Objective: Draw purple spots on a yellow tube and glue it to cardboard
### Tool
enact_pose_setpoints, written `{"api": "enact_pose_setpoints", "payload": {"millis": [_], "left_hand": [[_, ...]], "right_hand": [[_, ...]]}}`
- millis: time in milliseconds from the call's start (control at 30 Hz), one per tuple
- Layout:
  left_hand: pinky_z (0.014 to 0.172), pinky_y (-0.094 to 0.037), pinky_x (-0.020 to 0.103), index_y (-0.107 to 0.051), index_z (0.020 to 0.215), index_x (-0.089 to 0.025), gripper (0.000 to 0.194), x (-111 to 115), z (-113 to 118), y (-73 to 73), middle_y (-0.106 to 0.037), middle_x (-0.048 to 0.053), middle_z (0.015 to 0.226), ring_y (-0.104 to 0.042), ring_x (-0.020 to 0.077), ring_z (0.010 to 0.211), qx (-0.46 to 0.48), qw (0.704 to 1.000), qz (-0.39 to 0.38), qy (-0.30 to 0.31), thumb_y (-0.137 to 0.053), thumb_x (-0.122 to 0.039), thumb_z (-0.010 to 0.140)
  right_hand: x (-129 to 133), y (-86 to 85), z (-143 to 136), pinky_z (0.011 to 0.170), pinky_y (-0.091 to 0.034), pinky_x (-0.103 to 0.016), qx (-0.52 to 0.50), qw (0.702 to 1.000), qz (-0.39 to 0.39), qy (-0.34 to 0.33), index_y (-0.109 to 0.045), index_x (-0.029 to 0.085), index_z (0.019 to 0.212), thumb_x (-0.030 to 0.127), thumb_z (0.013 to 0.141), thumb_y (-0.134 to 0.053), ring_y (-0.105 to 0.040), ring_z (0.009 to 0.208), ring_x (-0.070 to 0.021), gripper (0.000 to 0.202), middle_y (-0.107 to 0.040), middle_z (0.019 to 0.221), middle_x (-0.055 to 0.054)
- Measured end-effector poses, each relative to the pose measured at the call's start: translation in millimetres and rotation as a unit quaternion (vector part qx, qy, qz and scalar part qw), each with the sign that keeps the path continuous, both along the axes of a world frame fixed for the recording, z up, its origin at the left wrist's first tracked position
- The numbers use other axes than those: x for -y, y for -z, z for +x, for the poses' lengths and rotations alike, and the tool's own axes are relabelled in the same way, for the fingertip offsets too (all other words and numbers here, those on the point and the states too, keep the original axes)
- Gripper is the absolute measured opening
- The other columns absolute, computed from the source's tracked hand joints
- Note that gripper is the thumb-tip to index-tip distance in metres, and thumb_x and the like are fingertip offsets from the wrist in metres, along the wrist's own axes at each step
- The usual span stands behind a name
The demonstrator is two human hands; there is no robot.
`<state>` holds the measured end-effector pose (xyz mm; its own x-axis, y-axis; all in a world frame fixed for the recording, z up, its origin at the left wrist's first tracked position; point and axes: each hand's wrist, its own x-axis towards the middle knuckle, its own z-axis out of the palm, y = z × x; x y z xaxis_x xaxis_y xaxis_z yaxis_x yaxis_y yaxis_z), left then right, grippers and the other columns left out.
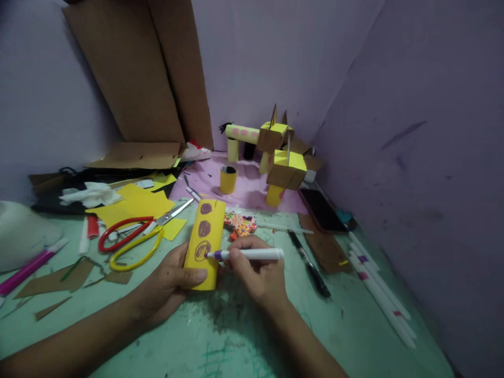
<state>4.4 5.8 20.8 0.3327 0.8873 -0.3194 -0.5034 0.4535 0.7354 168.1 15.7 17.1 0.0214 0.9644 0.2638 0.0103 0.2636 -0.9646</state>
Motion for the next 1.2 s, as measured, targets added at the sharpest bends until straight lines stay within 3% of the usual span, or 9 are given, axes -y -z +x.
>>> {"api": "enact_pose_setpoints", "payload": {"millis": [200,467,700,1200], "left_hand": [[0.074,-0.050,0.033,-0.058,0.105,-0.014,0.057,0.2,-0.4,0.0,-0.069,0.007,0.089,-0.062,0.0203,0.080,-0.006,1.000,-0.008,-0.010,-0.078,-0.010,0.052],[0.076,-0.051,0.037,-0.060,0.100,-0.014,0.051,0.6,-1.2,0.1,-0.067,0.009,0.092,-0.062,0.0230,0.084,-0.012,1.000,-0.011,-0.009,-0.078,-0.010,0.053],[0.070,-0.050,0.030,-0.059,0.104,-0.014,0.054,0.0,0.1,0.9,-0.069,0.006,0.085,-0.062,0.0189,0.076,-0.001,1.000,0.001,-0.005,-0.077,-0.009,0.053],[0.071,-0.046,0.030,-0.056,0.106,-0.014,0.056,0.6,1.7,4.3,-0.065,0.008,0.095,-0.057,0.0210,0.084,-0.044,0.999,0.029,-0.002,-0.074,-0.011,0.053]], "right_hand": [[-4.3,-1.8,5.8,0.047,-0.049,-0.025,0.039,0.999,0.020,-0.013,-0.066,0.019,0.070,0.025,0.079,-0.063,-0.061,0.050,-0.0157,0.011,-0.067,0.055,0.000],[-5.5,0.5,6.5,0.046,-0.048,-0.025,0.018,1.000,0.009,-0.001,-0.066,0.019,0.072,0.027,0.080,-0.064,-0.062,0.049,-0.0160,0.012,-0.068,0.057,-0.001],[-1.7,-0.4,2.3,0.046,-0.045,-0.023,0.013,1.000,0.008,-0.003,-0.066,0.019,0.068,0.027,0.078,-0.065,-0.058,0.049,-0.0143,0.013,-0.066,0.054,0.000],[-3.1,3.0,1.1,0.046,-0.050,-0.025,0.025,0.999,0.031,0.033,-0.068,0.021,0.076,0.030,0.080,-0.066,-0.064,0.050,-0.0165,0.010,-0.069,0.058,-0.001]]}}
